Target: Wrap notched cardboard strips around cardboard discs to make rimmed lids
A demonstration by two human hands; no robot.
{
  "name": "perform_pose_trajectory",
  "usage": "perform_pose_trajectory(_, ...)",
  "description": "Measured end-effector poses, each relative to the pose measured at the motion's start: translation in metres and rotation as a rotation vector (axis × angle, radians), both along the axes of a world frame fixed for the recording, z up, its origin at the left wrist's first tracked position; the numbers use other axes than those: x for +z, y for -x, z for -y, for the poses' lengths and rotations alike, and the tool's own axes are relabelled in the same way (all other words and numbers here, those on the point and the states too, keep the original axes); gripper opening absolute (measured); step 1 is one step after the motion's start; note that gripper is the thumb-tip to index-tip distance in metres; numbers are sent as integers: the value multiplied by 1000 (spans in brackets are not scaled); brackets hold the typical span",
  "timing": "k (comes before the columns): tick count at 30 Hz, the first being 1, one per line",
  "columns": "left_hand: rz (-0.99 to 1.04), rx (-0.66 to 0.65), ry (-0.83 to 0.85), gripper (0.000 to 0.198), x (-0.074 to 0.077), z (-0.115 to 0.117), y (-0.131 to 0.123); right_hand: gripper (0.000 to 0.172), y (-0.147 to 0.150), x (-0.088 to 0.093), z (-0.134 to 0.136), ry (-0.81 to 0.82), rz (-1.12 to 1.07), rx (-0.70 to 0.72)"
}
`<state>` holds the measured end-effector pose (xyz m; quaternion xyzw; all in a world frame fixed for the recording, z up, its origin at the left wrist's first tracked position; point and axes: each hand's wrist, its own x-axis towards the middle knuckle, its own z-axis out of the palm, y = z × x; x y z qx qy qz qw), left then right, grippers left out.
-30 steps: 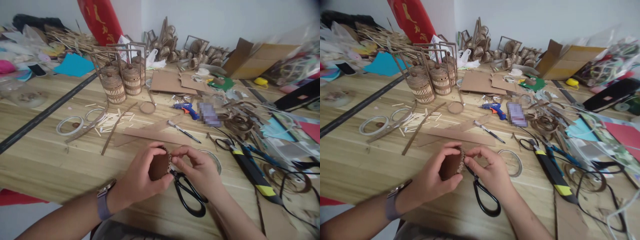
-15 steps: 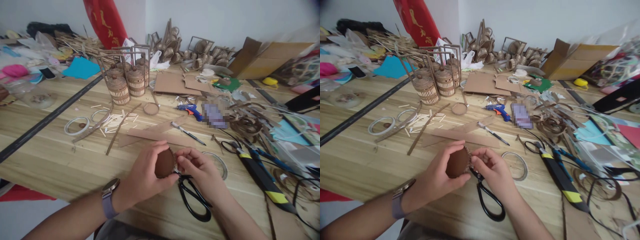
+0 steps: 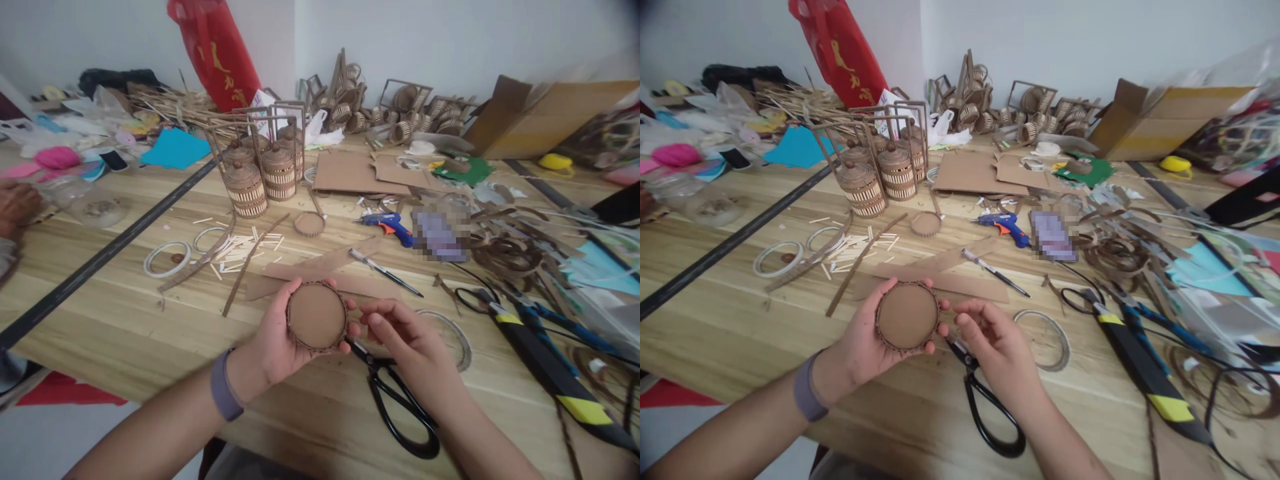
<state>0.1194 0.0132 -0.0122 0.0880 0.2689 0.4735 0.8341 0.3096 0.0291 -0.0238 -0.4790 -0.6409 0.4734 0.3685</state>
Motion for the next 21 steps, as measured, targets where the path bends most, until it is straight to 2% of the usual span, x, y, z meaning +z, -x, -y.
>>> perform_pose_trajectory(4,-70,30,-42,34,0,0,-2,36,0,-2,2,-110,63,17)
perform_pose_trajectory(7,-141,100,-63,32,-2,1,-3,33,4,-3,9,-371,186,70)
perform_pose_trajectory(11,-211,160,-56,29,-6,4,-7,44,12,-8,20,-746,347,124)
perform_pose_trajectory(14,-186,121,-49,31,-9,5,-9,31,14,-9,25,-876,409,116)
perform_pose_trajectory(17,-194,55,-118,47,-13,5,-9,17,9,-4,22,-823,337,53)
perform_pose_trajectory(19,-277,71,-194,56,-16,3,-8,10,2,0,16,-639,252,-73)
perform_pose_trajectory(21,-426,134,-266,53,-19,2,-5,16,-5,2,8,-353,105,-200)
